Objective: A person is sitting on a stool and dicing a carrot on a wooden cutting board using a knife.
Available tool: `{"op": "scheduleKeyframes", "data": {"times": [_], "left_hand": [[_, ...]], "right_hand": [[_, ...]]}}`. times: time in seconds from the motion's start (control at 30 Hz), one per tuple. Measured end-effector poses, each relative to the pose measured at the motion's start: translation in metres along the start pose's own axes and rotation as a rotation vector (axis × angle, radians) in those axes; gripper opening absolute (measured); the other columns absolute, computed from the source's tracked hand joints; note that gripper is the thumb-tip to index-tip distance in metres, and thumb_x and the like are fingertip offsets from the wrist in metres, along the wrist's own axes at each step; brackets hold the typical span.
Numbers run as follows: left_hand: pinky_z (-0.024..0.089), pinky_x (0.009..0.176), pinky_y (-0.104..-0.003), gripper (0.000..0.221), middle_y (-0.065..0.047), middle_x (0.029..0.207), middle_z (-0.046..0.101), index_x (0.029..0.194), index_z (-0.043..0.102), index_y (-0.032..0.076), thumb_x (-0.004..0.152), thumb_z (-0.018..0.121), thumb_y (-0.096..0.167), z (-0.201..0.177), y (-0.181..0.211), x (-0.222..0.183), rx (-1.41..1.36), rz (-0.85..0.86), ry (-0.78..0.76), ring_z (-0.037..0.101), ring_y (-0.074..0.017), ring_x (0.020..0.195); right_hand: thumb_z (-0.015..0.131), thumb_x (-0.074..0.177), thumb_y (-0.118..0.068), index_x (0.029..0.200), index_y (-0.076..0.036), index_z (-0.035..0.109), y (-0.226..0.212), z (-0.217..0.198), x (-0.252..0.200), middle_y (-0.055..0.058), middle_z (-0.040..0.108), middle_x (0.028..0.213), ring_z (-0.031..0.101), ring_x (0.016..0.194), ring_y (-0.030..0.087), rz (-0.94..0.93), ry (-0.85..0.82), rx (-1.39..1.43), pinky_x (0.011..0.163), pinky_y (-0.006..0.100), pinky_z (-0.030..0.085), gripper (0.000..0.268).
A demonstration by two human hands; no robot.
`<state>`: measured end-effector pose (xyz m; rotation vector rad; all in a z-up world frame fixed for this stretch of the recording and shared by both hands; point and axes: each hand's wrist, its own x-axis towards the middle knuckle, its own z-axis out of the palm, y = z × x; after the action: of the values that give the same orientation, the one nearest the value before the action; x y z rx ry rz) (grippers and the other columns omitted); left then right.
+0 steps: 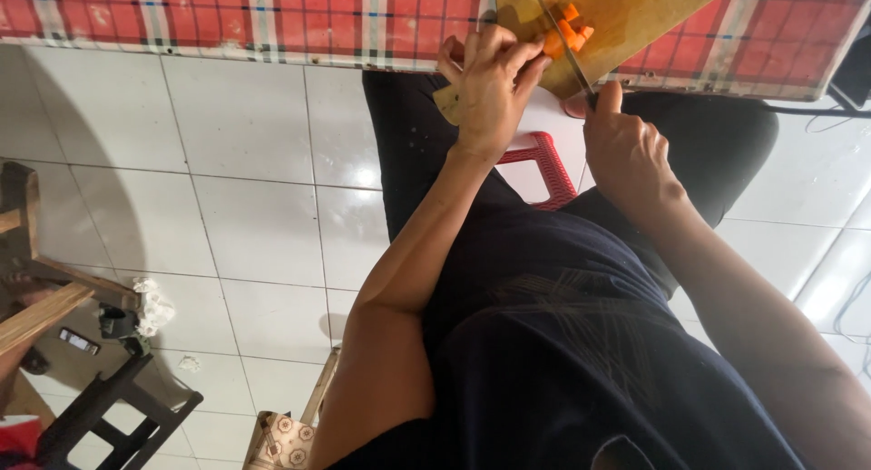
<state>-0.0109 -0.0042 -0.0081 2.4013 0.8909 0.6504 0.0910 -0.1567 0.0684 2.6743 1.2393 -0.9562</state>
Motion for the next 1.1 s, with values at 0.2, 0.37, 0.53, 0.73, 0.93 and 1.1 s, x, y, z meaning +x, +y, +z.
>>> {"op": "scheduleKeyframes", "data": {"times": [0.2,0.37,0.53,0.73,0.93,1.1], "left_hand": [[0.027,0.101,-0.054,0.014,0.01,0.096,0.053,0.092,0.075,0.029,0.084,0.078,0.04,0.008,0.001,-0.001,0.052,-0.032,0.024,0.055,-0.0158,0.095],[0.029,0.098,-0.053,0.016,0.007,0.091,0.055,0.087,0.071,0.029,0.082,0.079,0.042,0.006,0.009,0.002,0.108,-0.053,0.036,0.056,-0.0194,0.092],[0.03,0.098,-0.054,0.018,0.008,0.09,0.057,0.084,0.068,0.029,0.079,0.08,0.041,0.003,0.013,0.004,0.106,-0.07,0.034,0.056,-0.0198,0.092],[0.03,0.099,-0.054,0.02,0.006,0.089,0.055,0.085,0.065,0.028,0.08,0.081,0.038,-0.004,0.017,0.007,0.105,-0.062,0.028,0.055,-0.0202,0.092],[0.029,0.1,-0.054,0.02,0.006,0.088,0.054,0.085,0.063,0.027,0.08,0.08,0.037,-0.008,0.021,0.008,0.091,-0.073,0.015,0.055,-0.0193,0.092],[0.03,0.103,-0.057,0.018,0.005,0.089,0.054,0.088,0.067,0.026,0.08,0.081,0.033,-0.005,0.019,0.006,0.091,-0.078,0.007,0.056,-0.02,0.092]], "right_hand": [[0.036,0.118,-0.051,0.11,-0.006,0.036,0.002,-0.018,0.001,0.024,0.061,0.064,0.062,0.056,0.052,0.025,-0.087,0.182,0.057,0.065,0.048,0.045],[0.04,0.119,-0.024,0.111,-0.004,0.036,0.016,-0.006,-0.007,0.02,0.056,0.057,0.057,0.045,0.052,-0.082,0.047,0.1,0.047,0.063,0.048,0.022],[0.04,0.121,-0.038,0.11,-0.006,0.039,0.011,-0.01,-0.011,0.015,0.054,0.056,0.054,0.043,0.045,-0.051,0.003,0.112,0.049,0.058,0.047,0.034],[0.04,0.122,-0.032,0.108,-0.007,0.038,0.018,0.007,-0.009,0.008,0.049,0.053,0.054,0.039,0.036,-0.042,0.055,-0.03,0.042,0.051,0.047,0.029],[0.04,0.123,-0.039,0.111,-0.01,0.042,0.016,0.016,-0.008,0.005,0.048,0.049,0.056,0.038,0.037,-0.014,0.106,-0.097,0.041,0.05,0.048,0.031],[0.041,0.121,-0.042,0.112,-0.01,0.042,0.012,0.018,-0.003,0.005,0.051,0.048,0.059,0.038,0.036,0.012,0.087,-0.082,0.041,0.048,0.048,0.033]]}}
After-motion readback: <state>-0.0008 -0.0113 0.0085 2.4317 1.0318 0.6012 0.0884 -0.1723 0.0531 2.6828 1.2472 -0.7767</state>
